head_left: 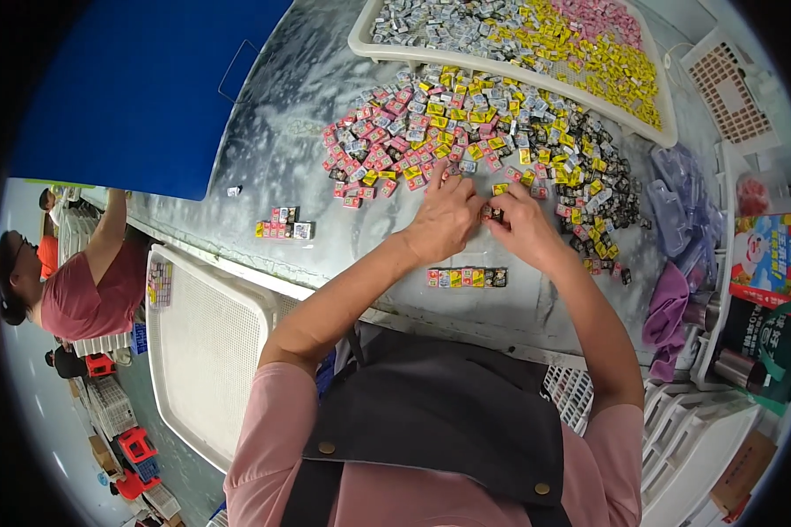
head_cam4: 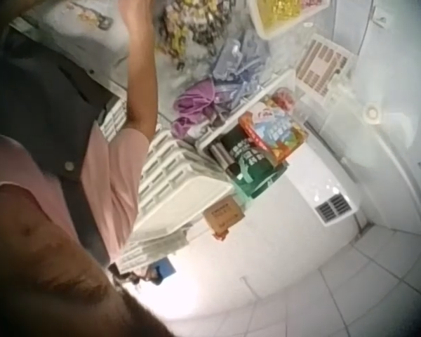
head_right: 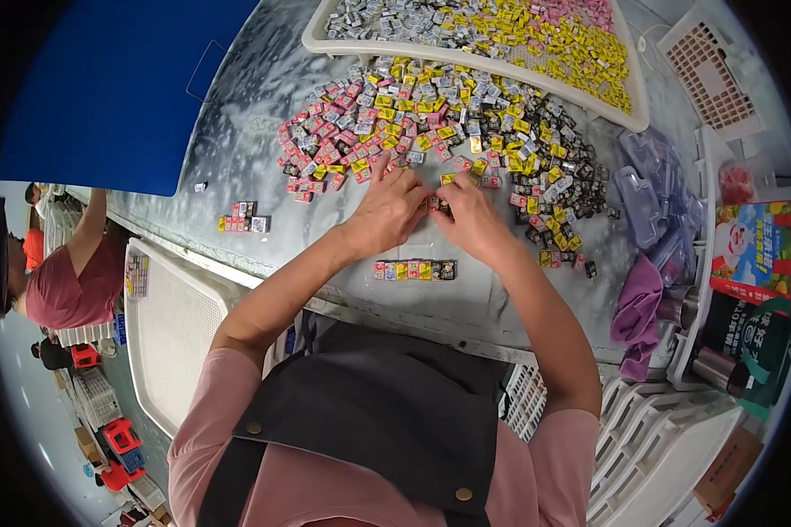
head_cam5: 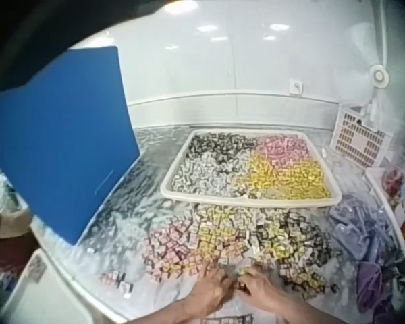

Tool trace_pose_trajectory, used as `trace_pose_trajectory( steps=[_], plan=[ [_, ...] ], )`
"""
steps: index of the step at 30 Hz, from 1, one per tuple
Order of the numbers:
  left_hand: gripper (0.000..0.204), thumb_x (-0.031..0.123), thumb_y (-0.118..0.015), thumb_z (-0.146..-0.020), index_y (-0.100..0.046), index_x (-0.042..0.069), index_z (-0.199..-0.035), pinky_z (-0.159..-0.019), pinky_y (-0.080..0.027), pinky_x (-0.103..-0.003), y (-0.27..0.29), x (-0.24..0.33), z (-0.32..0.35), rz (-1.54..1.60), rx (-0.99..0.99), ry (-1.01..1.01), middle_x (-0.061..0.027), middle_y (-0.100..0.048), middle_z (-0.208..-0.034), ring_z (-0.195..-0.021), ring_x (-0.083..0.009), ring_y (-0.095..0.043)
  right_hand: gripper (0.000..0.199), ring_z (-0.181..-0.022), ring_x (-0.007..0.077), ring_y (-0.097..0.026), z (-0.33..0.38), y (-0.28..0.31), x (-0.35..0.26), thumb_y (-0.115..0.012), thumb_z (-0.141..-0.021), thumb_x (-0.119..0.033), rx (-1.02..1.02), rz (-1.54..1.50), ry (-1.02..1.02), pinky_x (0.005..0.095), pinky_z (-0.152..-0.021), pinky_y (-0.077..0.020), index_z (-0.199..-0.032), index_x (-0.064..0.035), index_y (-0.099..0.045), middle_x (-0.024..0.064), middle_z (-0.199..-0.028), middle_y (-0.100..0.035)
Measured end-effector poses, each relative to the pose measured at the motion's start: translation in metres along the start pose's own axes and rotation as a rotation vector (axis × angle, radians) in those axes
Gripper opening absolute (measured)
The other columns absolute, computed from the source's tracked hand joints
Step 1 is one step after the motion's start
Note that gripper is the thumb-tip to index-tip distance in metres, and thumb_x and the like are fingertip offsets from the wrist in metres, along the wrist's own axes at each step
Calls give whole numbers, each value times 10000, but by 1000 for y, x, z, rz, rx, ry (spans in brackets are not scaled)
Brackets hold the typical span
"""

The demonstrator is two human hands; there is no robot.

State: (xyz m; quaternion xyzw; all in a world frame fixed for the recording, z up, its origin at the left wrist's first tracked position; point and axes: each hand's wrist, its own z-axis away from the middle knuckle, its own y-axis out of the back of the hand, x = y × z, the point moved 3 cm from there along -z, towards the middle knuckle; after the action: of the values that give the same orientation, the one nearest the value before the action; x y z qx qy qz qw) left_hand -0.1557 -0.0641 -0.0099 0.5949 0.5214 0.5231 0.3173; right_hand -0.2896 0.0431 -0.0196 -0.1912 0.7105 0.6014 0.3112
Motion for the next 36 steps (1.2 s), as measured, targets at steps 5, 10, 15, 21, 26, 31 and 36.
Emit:
trace_pose_trajectory(
  steps=[5,10,15,21,26,31,36],
  plan=[
    [198,132,-702,-867,-680,61,-1050,-1128,-244,-615,29,19,23,35,-37,22,-105,-558,-968,-1025,-303,-549,250,-731,227,-615,15,2,-29,-750,-841,-64,-25,-115,5,371,-634,-520,-1036,23,-621,118,-923,-530],
    [275,135,-758,-832,-683,62,-1086,-1129,-244,-602,19,35,63,205,-27,111,-91,-565,-964,-984,-285,-578,239,-811,312,-629,42,-11,-49,-734,-859,-64,-131,-158,-35,416,-715,-523,-1050,22,-618,149,-996,-539],
    [307,116,-764,-817,-689,43,-1105,-1145,-253,-581,15,35,71,287,37,155,-101,-582,-988,-1010,-284,-583,303,-805,317,-668,49,-10,-51,-697,-829,39,-97,-104,-1,403,-710,-540,-1124,23,-634,164,-1018,-570],
    [326,87,-739,-832,-690,16,-1147,-1170,-276,-571,17,39,81,282,93,128,-105,-586,-1014,-1021,-275,-596,316,-890,350,-651,52,-10,-54,-674,-834,52,-88,-95,33,414,-774,-534,-1146,18,-638,161,-1065,-585],
    [311,65,-718,-852,-691,-1,-1155,-1170,-281,-584,16,39,80,278,88,133,-107,-577,-1004,-995,-268,-600,310,-895,343,-649,56,-12,-55,-665,-851,47,-53,-107,44,414,-778,-533,-1158,18,-637,151,-1070,-585],
    [275,76,-717,-865,-700,-12,-1125,-1152,-307,-587,15,38,77,282,112,128,-98,-571,-963,-936,-256,-599,288,-918,335,-636,59,-17,-53,-672,-856,30,-53,-18,15,409,-790,-535,-1142,18,-649,142,-1061,-596],
    [262,81,-725,-842,-713,1,-1091,-1138,-326,-568,15,39,80,192,146,83,-92,-580,-960,-939,-254,-595,272,-963,287,-623,67,-15,-56,-653,-816,-2,83,250,308,377,-809,-539,-1086,9,-689,120,-1085,-644]
  ],
)
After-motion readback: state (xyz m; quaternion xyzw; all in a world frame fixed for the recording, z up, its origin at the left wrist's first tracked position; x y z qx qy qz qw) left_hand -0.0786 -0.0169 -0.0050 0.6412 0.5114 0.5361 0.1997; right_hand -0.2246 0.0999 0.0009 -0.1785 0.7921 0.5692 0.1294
